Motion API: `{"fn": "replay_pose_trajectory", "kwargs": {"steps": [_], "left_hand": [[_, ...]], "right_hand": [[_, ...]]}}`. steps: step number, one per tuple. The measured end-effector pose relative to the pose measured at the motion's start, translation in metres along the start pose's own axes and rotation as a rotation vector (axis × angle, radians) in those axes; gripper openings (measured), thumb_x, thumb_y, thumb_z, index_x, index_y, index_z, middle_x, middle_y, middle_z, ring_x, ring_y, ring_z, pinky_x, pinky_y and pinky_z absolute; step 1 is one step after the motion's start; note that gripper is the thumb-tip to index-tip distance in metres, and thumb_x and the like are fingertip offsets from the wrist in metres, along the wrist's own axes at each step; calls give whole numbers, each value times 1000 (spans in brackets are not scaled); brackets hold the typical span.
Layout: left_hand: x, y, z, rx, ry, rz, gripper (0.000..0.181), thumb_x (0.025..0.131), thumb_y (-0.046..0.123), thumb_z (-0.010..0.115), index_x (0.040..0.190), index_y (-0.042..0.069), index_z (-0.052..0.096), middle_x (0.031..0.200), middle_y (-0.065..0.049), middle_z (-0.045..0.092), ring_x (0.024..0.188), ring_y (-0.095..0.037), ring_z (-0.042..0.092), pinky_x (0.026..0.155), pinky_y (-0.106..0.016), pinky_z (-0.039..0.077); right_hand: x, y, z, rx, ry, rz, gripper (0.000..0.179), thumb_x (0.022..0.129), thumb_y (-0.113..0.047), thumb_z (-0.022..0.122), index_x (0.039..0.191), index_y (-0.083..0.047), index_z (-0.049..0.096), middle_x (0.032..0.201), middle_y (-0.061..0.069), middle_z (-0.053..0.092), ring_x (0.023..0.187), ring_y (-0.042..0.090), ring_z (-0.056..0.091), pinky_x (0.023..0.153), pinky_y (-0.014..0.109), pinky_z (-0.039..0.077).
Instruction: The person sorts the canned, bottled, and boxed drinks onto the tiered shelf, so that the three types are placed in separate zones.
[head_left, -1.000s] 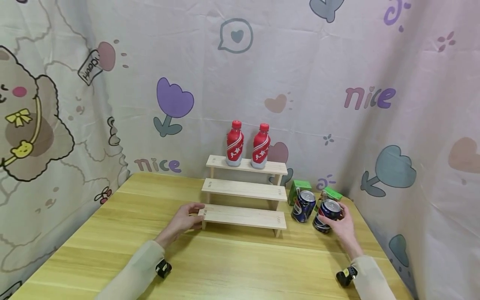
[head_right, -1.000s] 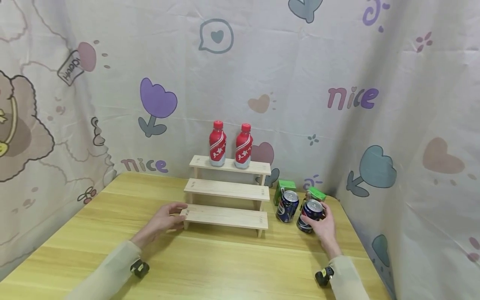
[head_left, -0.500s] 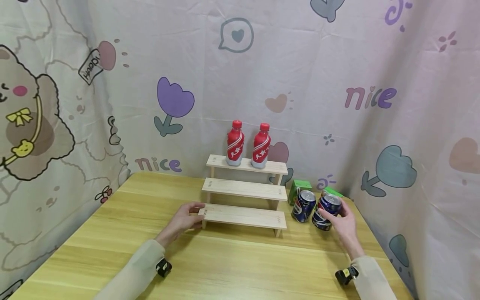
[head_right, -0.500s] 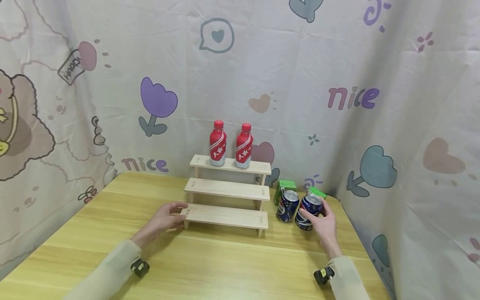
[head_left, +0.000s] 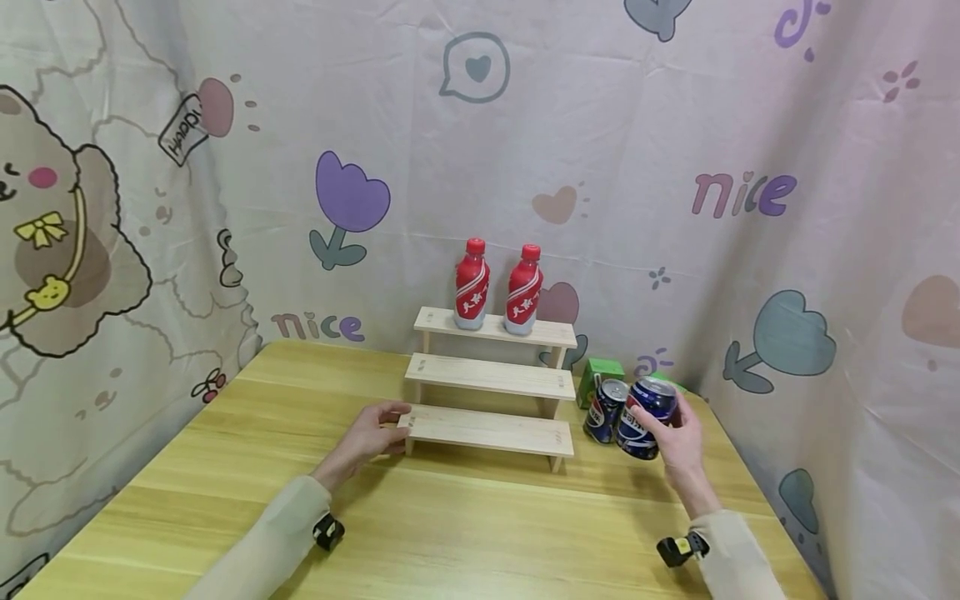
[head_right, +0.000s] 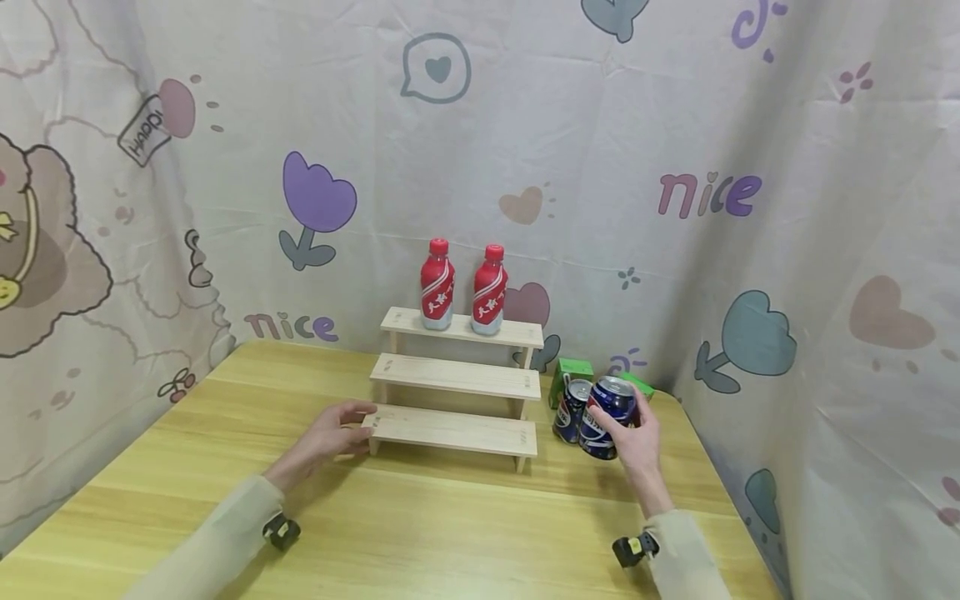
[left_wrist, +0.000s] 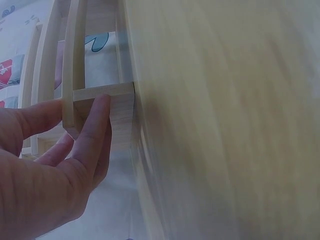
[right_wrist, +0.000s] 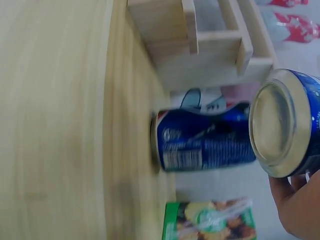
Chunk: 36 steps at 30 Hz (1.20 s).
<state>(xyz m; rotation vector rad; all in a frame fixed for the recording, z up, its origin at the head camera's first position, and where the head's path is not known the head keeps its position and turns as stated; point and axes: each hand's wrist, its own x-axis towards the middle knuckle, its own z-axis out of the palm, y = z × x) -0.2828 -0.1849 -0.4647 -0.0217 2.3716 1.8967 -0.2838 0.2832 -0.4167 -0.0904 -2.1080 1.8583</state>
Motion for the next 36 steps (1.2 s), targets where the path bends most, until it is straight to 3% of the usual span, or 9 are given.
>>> {"fn": "replay_pose_trajectory", "kwargs": {"steps": [5,13,24,31,36], "left_hand": [[2,-2,1,1,10,-7,43,91,-3,61,134,-2,53,132,-29,50,95,-27,65,81,-41,62],[4,1,1,-2,9,0,43,91,-3,62,133,-2,53,132,-30,50,97,-29,65,81,-41,62],[4,3,1,3,8,12,42,91,-4,61,133,-3,53,130,-30,52,96,-28,65,80,-42,62],[3,-2,1,-1,21,-3,42,91,-5,61,132,-2,54,128,-28,53,92,-24,65,80,-41,62],[1,-3,3,-9,22,9,42,91,-5,62,132,-3,54,126,-29,54,92,-25,65,79,-41,62]], "right_hand": [[-4,-4,15,48,-30,-20,64,86,-9,74,143,-17,46,111,-13,59,104,4,58,84,15,53],[-6,-13,39,12,-73,-39,70,87,-11,73,148,-18,41,120,-3,53,106,8,55,85,16,51],[-5,-21,78,57,-145,-148,64,80,-3,78,138,-13,52,113,-7,62,105,10,60,89,23,53],[-6,-22,103,29,-198,-119,71,79,-7,81,142,-12,49,129,13,61,110,12,60,91,17,52],[-4,-26,118,4,-218,-116,72,79,-11,82,143,-13,49,132,16,61,111,18,61,92,21,52]]}}
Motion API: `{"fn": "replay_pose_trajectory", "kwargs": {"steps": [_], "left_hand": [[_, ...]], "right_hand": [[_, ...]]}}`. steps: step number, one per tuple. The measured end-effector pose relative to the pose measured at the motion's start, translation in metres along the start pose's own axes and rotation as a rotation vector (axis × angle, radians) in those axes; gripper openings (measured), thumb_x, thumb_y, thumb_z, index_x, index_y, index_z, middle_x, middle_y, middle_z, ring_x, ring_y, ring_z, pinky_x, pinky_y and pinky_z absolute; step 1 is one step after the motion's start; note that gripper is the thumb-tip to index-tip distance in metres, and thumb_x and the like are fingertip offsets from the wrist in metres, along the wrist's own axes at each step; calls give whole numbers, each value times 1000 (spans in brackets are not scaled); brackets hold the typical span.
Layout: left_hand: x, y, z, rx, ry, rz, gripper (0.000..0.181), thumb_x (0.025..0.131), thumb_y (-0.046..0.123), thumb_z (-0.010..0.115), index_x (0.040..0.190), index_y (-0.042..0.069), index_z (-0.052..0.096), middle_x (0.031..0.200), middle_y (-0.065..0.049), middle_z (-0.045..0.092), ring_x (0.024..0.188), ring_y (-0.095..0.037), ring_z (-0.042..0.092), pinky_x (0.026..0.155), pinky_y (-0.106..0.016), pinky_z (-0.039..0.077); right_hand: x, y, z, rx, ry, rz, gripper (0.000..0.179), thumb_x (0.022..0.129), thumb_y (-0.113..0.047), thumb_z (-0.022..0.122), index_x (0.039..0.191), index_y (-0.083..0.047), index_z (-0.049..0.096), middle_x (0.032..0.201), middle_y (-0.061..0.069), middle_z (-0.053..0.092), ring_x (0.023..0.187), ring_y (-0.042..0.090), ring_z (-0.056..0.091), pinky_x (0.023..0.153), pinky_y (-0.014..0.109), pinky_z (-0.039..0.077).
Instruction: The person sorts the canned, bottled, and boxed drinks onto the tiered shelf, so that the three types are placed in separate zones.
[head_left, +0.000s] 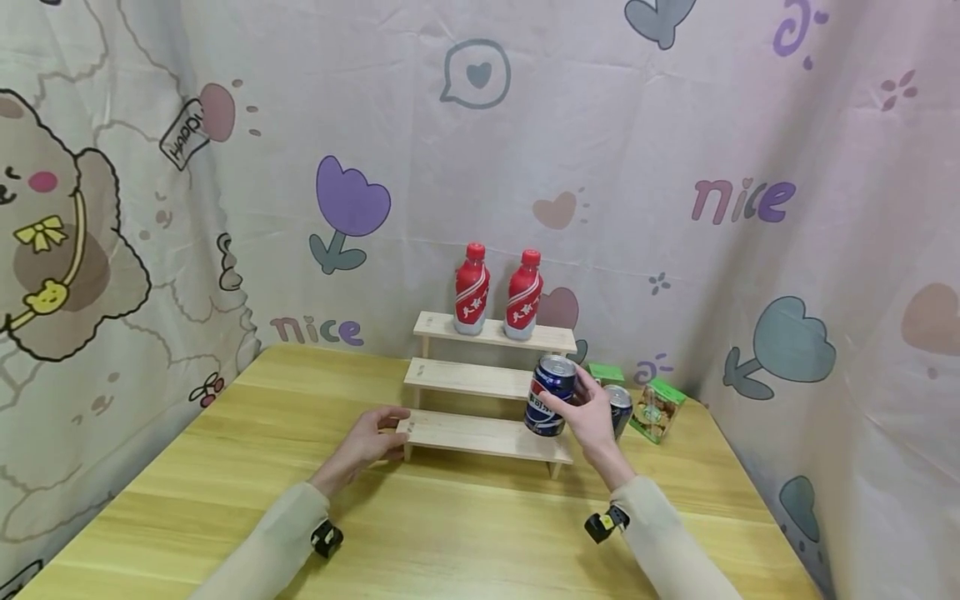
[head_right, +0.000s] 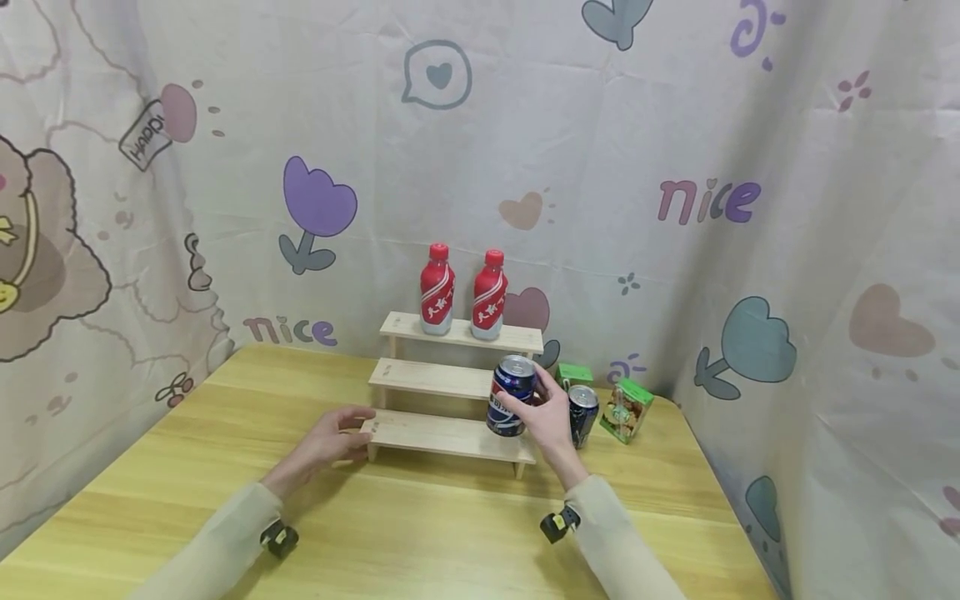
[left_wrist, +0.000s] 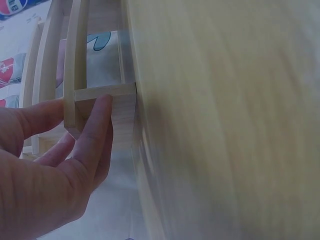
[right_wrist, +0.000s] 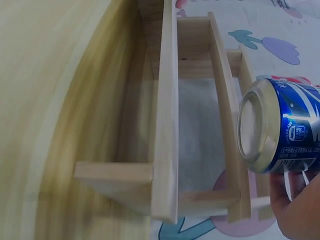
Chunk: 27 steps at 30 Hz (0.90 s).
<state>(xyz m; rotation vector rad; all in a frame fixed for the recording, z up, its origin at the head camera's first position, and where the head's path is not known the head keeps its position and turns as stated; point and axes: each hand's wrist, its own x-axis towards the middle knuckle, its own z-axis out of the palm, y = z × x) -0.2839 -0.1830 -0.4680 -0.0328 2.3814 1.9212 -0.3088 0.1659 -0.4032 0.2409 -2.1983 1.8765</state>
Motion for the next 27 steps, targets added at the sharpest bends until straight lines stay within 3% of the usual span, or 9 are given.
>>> {"fn": "replay_pose_trajectory", "kwargs": {"steps": [6,14,20,27], "left_hand": [[-2,1,1,2,-12,-1,43,91,-4,62,133,-4,53,126,-29,54,92,-26,66,77,-40,62],[-3,3,0,13,-2,9,42,91,-4,62,132,-5,53,125,-30,54,93,-26,65,75,-41,63],[-3,0,-1,6,-8,0,43,91,-5,61,133,-5,52,125,-30,54,94,-28,65,77,-40,62],[-1,1,-1,6,1,5,42,90,-5,61,131,-4,54,125,-29,55,92,-26,66,76,-40,62]], "right_hand": [[11,-5,11,-6,-47,-16,70,80,-14,81,142,-14,49,130,15,62,107,18,62,89,24,53],[25,-17,29,-35,-157,-76,75,80,-19,82,145,-11,46,133,14,59,119,24,55,99,35,51],[35,-18,42,-48,-192,-102,73,75,-25,86,140,-20,53,127,10,65,114,25,61,96,40,54],[48,-24,56,-90,-237,-90,77,73,-36,87,140,-28,52,129,3,63,116,23,62,100,43,53]]}}
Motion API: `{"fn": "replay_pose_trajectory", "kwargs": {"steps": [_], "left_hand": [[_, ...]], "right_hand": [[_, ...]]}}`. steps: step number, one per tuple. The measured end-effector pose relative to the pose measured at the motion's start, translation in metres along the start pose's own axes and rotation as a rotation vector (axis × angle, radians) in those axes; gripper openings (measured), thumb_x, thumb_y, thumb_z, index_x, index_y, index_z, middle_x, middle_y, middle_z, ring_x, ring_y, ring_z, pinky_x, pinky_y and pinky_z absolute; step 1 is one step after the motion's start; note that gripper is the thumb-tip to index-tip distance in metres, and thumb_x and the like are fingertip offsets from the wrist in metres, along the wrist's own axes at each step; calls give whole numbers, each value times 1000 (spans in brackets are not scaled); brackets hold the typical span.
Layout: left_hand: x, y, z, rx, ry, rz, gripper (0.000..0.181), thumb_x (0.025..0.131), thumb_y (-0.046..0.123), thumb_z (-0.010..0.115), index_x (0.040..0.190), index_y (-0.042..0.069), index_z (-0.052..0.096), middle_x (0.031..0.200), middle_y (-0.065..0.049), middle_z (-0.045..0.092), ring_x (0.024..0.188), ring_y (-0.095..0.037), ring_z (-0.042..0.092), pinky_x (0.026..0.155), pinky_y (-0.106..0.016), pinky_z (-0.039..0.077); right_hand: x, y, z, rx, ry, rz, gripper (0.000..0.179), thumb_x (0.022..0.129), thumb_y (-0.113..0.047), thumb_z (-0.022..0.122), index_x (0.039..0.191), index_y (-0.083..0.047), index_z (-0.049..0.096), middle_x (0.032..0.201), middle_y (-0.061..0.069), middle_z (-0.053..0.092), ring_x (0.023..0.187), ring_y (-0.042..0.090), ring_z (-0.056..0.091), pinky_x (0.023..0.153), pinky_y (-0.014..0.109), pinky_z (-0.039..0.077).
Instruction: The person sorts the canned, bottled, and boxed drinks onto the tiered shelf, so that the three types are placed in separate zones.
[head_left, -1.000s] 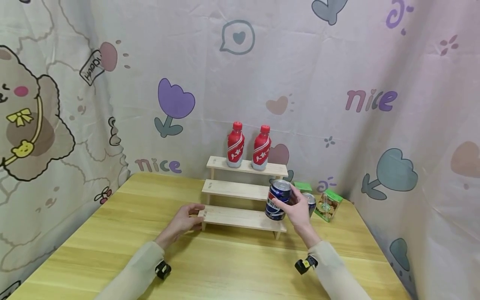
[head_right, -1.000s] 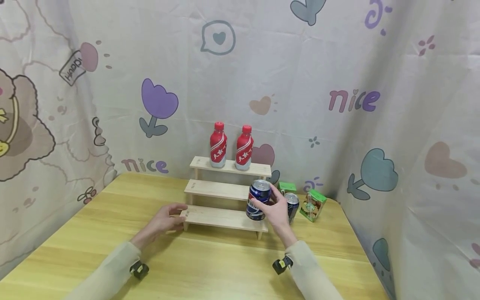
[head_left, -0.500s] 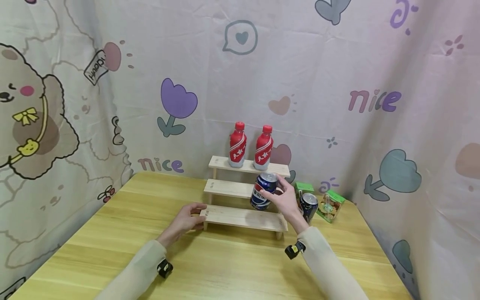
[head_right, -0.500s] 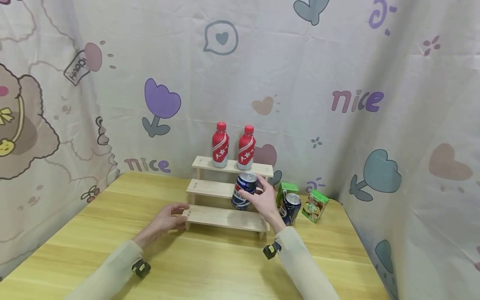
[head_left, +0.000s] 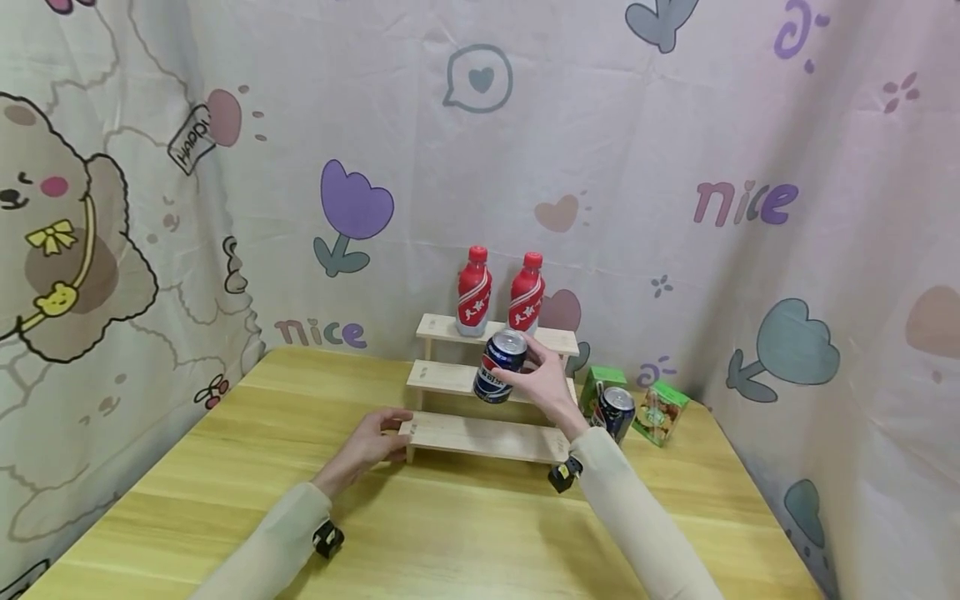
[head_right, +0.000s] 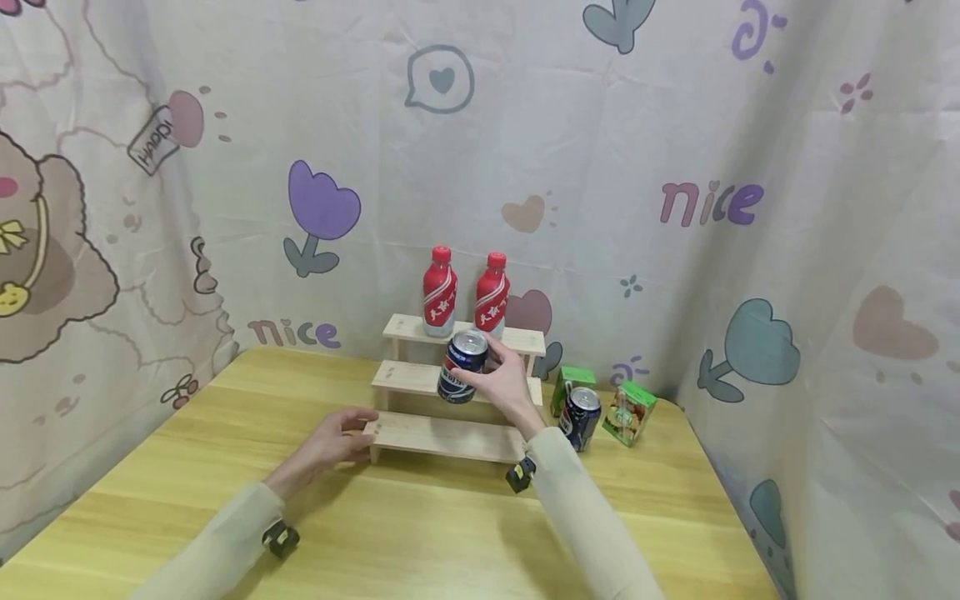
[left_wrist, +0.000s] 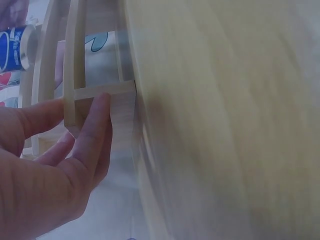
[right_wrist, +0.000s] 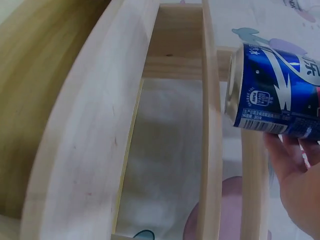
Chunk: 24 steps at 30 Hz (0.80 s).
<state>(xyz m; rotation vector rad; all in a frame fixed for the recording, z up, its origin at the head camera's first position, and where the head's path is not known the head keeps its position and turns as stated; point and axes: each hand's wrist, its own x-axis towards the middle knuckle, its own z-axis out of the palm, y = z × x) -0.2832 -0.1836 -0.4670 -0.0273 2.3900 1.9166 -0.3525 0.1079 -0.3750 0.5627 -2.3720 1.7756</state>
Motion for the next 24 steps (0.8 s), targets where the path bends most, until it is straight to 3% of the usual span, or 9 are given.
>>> {"fn": "replay_pose_trajectory", "kwargs": {"steps": [9,14,18,24], "left_hand": [[-1,4,-2,3,-17,2,42,91,-4,61,132,-4,53,128,-30,52,94,-27,65,80,-44,61],[-1,4,-3,6,-20,-6,42,92,-3,61,133,-4,52,130,-31,51,98,-29,64,83,-44,61],[0,2,-2,7,-19,-8,42,92,-3,62,133,-3,53,129,-30,52,96,-28,64,82,-44,61],[1,1,-1,0,-14,-18,42,91,-4,62,133,-1,54,131,-29,51,93,-27,65,80,-40,62]], "right_hand": [[19,-2,8,-77,-36,25,80,75,-35,85,145,-25,47,137,5,57,126,27,56,107,45,47],[29,-2,14,-123,-37,10,76,77,-31,83,144,-20,48,135,9,59,124,27,57,107,45,48],[35,0,19,-94,-46,-18,71,78,-26,83,141,-19,51,131,8,62,121,25,59,107,42,48],[39,3,25,-10,-45,-22,74,77,-22,83,143,-21,48,139,6,57,129,23,54,113,41,42]]}}
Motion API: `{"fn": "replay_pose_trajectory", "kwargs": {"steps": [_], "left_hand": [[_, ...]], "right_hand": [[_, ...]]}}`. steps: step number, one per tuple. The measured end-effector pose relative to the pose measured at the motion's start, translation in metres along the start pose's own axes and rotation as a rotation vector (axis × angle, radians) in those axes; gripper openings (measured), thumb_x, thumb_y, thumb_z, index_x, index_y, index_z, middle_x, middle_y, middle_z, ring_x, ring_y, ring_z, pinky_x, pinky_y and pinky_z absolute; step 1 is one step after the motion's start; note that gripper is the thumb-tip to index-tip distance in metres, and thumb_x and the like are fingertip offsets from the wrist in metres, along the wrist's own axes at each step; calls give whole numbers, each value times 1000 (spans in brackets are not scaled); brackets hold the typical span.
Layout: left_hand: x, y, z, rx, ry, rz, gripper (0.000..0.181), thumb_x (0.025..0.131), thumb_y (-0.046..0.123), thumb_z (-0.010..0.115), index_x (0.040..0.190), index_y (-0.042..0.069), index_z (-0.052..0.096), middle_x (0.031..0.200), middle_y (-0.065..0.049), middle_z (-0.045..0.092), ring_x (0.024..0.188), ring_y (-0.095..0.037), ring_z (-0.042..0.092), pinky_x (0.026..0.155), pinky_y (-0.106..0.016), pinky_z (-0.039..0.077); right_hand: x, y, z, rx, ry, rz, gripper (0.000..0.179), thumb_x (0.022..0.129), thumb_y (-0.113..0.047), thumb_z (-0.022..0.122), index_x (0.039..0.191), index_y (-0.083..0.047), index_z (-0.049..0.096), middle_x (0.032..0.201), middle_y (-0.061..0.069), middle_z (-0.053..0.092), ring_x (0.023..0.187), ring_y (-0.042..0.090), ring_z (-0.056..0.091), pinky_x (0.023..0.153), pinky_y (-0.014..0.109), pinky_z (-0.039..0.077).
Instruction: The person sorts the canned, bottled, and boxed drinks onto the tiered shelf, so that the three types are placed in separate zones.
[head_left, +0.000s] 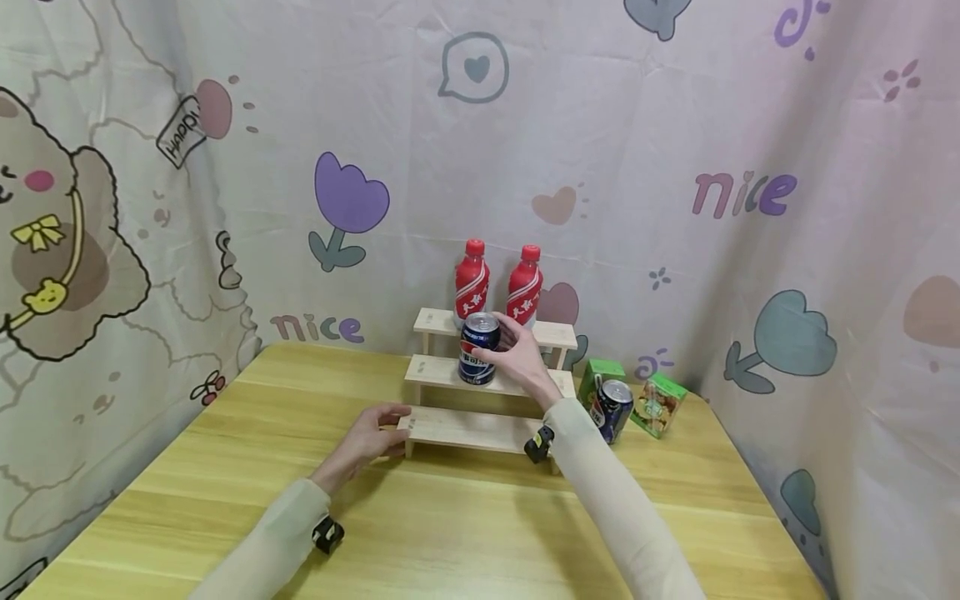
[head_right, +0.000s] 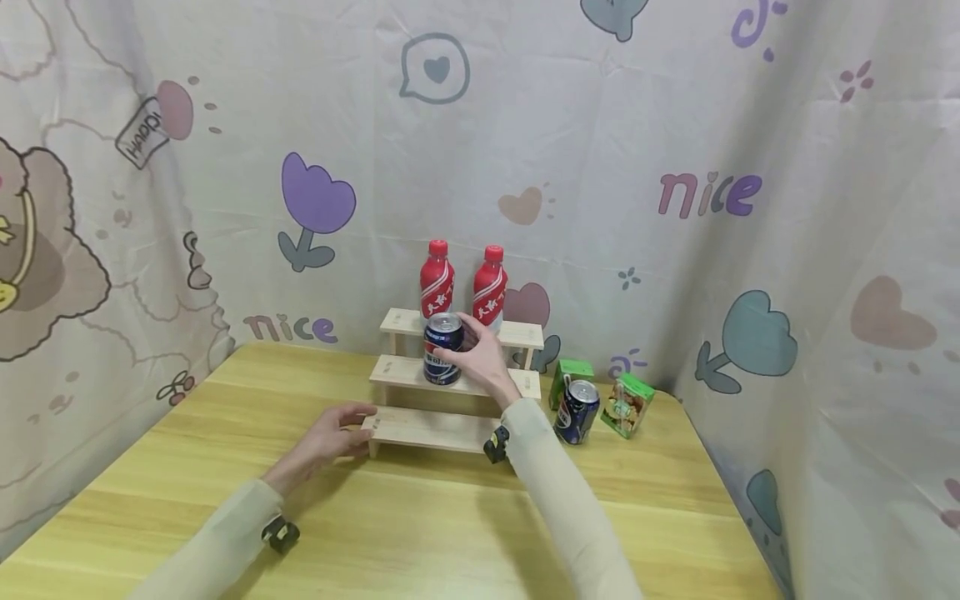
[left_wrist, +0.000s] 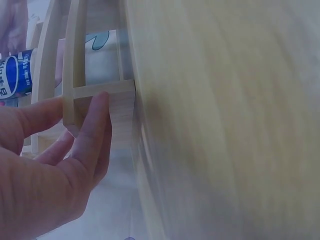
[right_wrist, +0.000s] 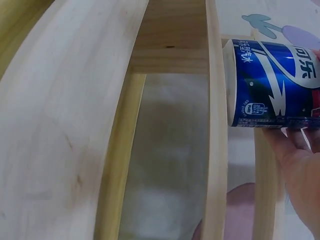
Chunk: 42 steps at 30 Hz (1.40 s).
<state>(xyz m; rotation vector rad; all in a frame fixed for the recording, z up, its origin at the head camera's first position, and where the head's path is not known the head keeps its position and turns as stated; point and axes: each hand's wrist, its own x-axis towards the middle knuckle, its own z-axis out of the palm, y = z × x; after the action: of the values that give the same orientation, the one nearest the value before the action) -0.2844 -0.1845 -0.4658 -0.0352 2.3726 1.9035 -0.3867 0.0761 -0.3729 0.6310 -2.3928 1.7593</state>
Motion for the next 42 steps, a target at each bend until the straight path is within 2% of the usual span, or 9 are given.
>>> {"fn": "replay_pose_trajectory", "kwargs": {"steps": [6,11,16,23,32,42], "left_hand": [[0,-1,-1,-8,-7,1,43,91,-4,62,133,-3,53,131,-29,51,92,-25,65,81,-40,62],[-1,-1,-2,-10,-16,5,44,91,-4,62,133,-3,53,133,-30,50,92,-24,65,83,-43,61],[-1,0,-3,-11,-25,10,44,91,-4,61,134,-4,52,134,-31,49,93,-25,65,84,-43,61],[0,-3,-2,-9,-9,-1,43,92,-4,61,134,-3,54,132,-29,51,91,-23,65,81,-39,62],[2,-2,-1,-9,-13,0,44,92,-3,60,135,-2,53,136,-29,49,93,-24,66,84,-41,61],[4,-1,-1,6,-6,-3,44,92,-3,61,135,-1,53,135,-29,50,91,-22,65,82,-40,61]], "right_hand": [[-3,-2,5,13,4,22,75,77,-27,84,143,-25,49,136,8,58,127,26,55,111,43,44],[-2,-4,9,-14,8,32,76,78,-30,83,145,-26,48,144,6,52,135,25,48,115,42,39],[-2,-4,12,-42,13,-2,73,81,-26,81,146,-21,48,146,8,52,136,27,46,116,47,36],[-3,-3,15,-122,0,-29,73,84,-29,78,148,-25,44,146,6,46,129,31,48,111,56,39],[-2,-3,11,-61,-21,-39,70,87,-24,75,149,-20,42,148,10,47,132,33,49,112,56,39],[-6,-4,19,-53,47,-16,71,84,-28,78,147,-21,46,140,12,54,130,32,50,112,54,39]]}}
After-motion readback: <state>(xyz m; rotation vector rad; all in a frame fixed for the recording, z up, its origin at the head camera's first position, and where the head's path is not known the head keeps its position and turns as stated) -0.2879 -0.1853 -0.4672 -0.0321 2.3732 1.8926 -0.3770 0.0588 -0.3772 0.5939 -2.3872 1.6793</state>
